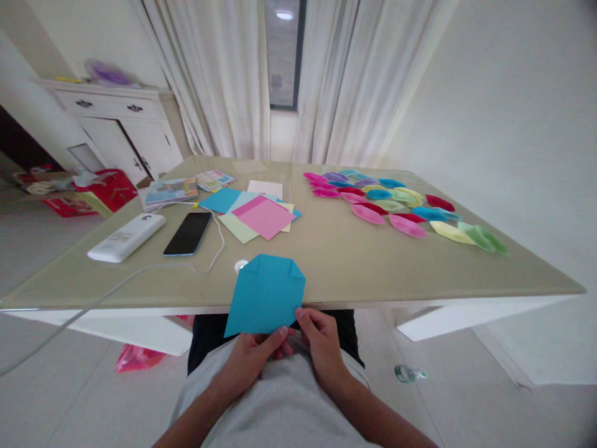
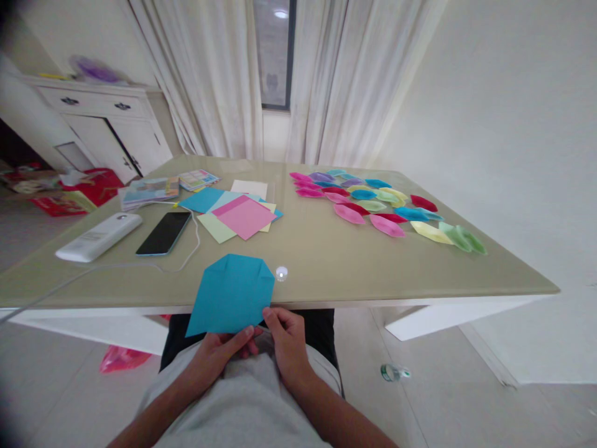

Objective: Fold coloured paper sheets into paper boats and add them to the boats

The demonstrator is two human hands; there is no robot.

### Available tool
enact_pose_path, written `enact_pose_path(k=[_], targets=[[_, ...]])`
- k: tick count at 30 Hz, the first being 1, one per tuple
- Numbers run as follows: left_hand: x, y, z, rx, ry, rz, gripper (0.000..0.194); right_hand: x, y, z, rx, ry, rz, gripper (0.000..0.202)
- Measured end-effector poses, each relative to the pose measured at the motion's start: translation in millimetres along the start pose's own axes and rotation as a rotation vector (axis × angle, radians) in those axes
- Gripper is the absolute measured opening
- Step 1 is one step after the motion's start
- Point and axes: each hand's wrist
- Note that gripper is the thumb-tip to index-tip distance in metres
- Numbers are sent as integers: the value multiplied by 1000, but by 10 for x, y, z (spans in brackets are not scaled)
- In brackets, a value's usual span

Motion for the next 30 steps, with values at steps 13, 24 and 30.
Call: enact_pose_path(k=[13,24,30], targets=[[-52,-7,-25,2,-28,96,55,-18,1,2,63,21,-60,61],[-83,-29,46,34,-21,23,61,-21,11,-40,54,20,-37,56],[-87,-38,150,-1,-4,-27,56,-44,24,-85,60,13,-13,55]])
Point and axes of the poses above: each hand's wrist, its own x-axis away from the middle knuckle, its own y-axis out of the back of the hand, z = x × y, and after that the axes turned 9 degrees about -y, right-handed
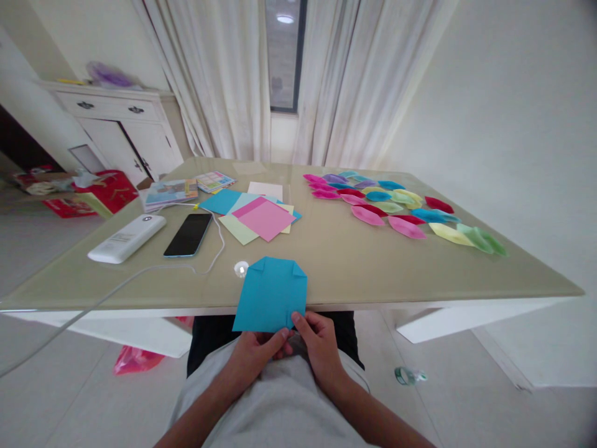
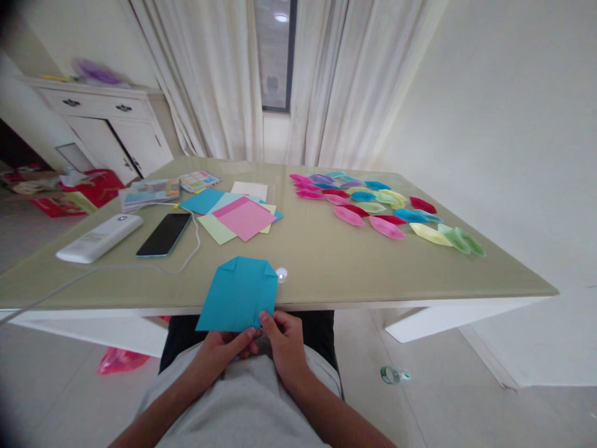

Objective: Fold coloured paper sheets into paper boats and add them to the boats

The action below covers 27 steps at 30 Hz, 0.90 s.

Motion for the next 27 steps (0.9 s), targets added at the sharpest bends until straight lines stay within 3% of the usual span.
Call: enact_pose_path(k=[6,9,14,19,24,27], targets=[[2,8,8,-46,-15,-6,55,21,-13,-15,9,-3,30,49],[8,15,-5,-72,-20,-8,51,21,-15,-1,2,2,42,55],[27,12,-67,-82,-28,-29,46,-4,-1,2,-12,60,-43,67],[39,13,-154,-76,-22,-38,50,8,-9,10,20,49,58,55],[69,22,-151,-95,-2,-9,54,18,17,-12,-7,54,-64,56],[83,25,-94,-111,0,35,54,30,8,-26,-10,23,-29,57]])
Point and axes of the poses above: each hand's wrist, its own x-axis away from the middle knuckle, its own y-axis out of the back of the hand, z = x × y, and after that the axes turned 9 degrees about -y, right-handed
